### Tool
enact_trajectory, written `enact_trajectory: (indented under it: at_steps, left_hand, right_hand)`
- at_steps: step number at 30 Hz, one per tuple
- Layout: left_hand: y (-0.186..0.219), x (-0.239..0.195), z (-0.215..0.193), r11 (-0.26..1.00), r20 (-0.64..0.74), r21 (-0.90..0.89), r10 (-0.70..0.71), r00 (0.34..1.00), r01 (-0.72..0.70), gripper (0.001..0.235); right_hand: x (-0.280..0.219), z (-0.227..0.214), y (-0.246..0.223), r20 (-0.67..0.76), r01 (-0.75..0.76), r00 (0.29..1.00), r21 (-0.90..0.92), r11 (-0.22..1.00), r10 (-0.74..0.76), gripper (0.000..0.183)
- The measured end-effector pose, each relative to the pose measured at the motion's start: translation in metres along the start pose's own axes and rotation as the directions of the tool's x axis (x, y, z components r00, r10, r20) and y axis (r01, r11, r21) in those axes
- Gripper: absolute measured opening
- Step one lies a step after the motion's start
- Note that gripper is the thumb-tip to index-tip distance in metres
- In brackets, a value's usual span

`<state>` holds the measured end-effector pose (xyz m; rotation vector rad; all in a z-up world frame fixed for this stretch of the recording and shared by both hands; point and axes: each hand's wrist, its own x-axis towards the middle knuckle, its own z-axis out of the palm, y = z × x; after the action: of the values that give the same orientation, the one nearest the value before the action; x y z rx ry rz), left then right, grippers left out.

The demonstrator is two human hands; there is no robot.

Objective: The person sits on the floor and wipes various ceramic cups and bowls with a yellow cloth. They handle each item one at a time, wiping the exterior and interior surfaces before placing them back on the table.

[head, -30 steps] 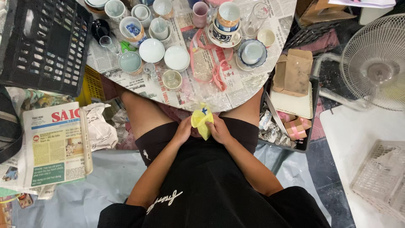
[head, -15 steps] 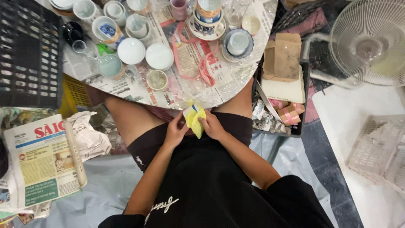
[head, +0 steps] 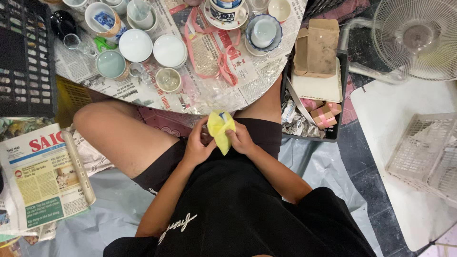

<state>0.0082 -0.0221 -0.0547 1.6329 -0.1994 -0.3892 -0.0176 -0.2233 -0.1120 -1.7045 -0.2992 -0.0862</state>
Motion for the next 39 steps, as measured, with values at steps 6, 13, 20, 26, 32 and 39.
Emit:
enact_trajectory:
  at_steps: [6, 13, 20, 26, 32, 39]
  left_hand:
    - [-0.067, -0.008, 0.006, 0.939, 0.009, -0.341, 0.057, 0.998, -0.050, 0.040]
    - [-0.110, 0.010, 0.000, 0.767, 0.125, -0.623, -0.093, 0.988, 0.151, 0.041]
    - [-0.055, 0.008, 0.004, 0.875, 0.074, -0.477, 0.135, 0.988, -0.083, 0.050]
    - [-0.002, -0.013, -0.004, 0.960, -0.071, -0.072, 0.266, 0.961, -0.271, 0.069]
    - [-0.021, -0.010, -0.005, 0.843, -0.094, -0.475, 0.237, 0.967, -0.253, 0.068]
    - [-0.043, -0.016, -0.007, 0.689, 0.008, -0.715, 0.172, 0.985, -0.114, 0.096]
  right_hand:
    - [0.008, -0.017, -0.029, 0.132, 0.344, 0.939, -0.295, 0.892, -0.318, 0.023]
    - [0.021, -0.025, -0.063, 0.257, 0.457, 0.889, -0.488, 0.743, -0.378, 0.032]
    - [0.010, -0.023, -0.068, 0.247, 0.068, 0.968, -0.456, 0.887, 0.053, 0.028]
    - [-0.001, -0.006, -0.047, 0.072, -0.014, 0.997, -0.169, 0.986, 0.026, 0.028]
    - [0.000, -0.012, -0.018, -0.229, -0.336, 0.893, 0.235, 0.912, 0.387, 0.059]
    - [0.008, -0.032, -0.028, -0.102, -0.076, 0.990, 0.191, 0.979, 0.097, 0.070]
